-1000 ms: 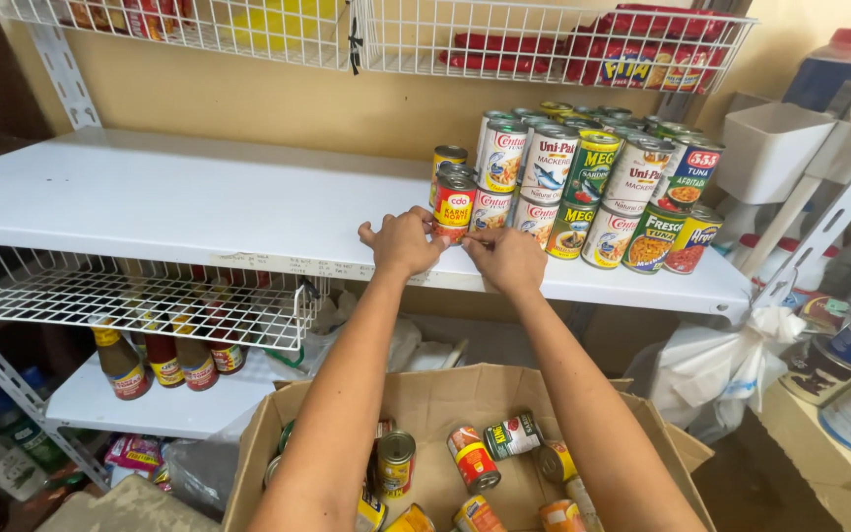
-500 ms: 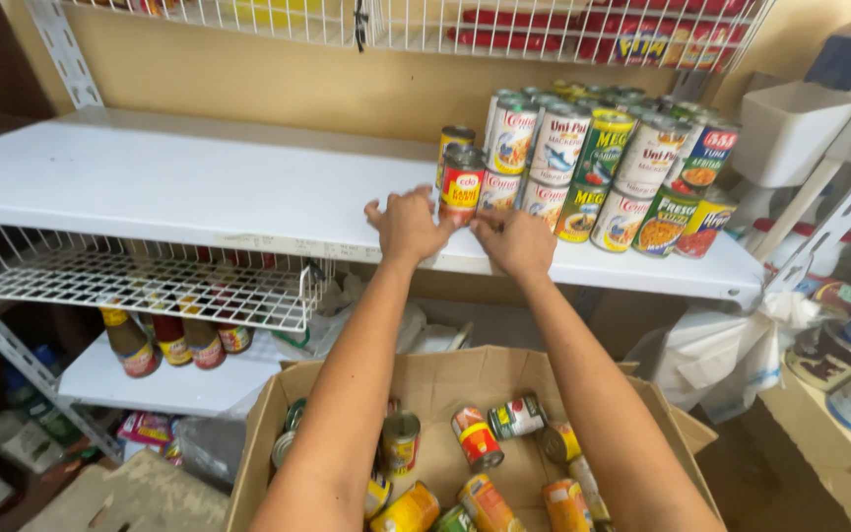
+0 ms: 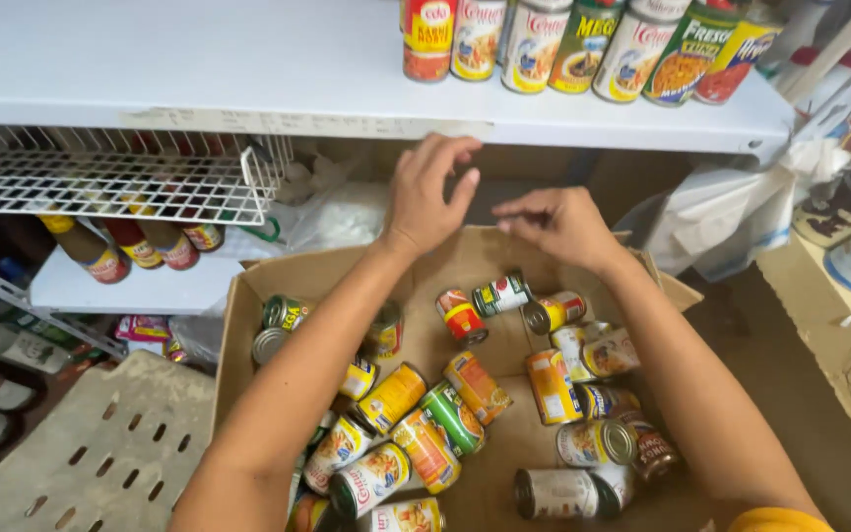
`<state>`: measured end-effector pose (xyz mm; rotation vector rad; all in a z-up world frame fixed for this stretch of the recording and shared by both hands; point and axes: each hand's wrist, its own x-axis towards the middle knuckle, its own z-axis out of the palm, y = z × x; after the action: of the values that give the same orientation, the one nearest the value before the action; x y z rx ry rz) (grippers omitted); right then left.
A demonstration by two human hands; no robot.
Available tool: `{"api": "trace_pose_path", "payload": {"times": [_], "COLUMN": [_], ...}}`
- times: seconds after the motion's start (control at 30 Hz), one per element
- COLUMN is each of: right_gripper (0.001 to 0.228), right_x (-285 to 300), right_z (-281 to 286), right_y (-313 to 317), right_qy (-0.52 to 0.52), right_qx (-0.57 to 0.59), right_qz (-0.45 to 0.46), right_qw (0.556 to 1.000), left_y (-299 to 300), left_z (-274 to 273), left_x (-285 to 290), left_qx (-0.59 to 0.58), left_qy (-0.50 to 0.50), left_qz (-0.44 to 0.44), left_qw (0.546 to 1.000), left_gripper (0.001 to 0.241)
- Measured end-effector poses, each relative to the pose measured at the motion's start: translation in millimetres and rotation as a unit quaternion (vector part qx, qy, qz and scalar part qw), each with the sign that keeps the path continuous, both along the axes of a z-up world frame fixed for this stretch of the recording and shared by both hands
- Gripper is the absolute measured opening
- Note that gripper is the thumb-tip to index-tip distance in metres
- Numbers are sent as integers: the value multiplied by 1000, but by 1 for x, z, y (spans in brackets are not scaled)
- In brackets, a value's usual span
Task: Organizing and stocking various canned goods from a cardboard box onto store shelves.
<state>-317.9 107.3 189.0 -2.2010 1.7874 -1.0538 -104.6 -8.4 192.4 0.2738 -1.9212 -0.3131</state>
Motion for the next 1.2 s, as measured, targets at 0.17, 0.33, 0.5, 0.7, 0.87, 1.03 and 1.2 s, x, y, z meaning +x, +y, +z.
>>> {"api": "trace_pose_path", "payload": {"times": [0.17,0.33,0.5,0.7,0.87,1.03,1.2], "right_gripper": [42,59,76,67,36,31,37], "right_x": [-21,-39,-48,-59,-46,-25,5], "right_z": [-56,-118,-137,-163,-178,-197,-202], "right_y": [14,22,25,23,24,24,26], "right_qy": [77,68,95,97,79,72,-27], "right_qx": [236,293,234,222,130,-54,156], "right_qz": [-43,-121,-215,-240,-207,-175,-173], "right_qw": [968,946,943,940,966,980,972], "left_y": [10,15,18,9,19,38,36], "left_z": [-82,-163,-211,-236,-240,-217,-248], "left_x": [-43,-68,-64,-60,-58,-60,-64], "left_qx": [144,257,186,241,212,215,188], "left_qy": [-88,-173,-262,-281,-271,-258,-234], "left_qz": [-76,-80,28,26,44,65,176], "left_qw": [983,947,947,929,938,940,937], "left_gripper": [26,29,43,50,48,22,34]}}
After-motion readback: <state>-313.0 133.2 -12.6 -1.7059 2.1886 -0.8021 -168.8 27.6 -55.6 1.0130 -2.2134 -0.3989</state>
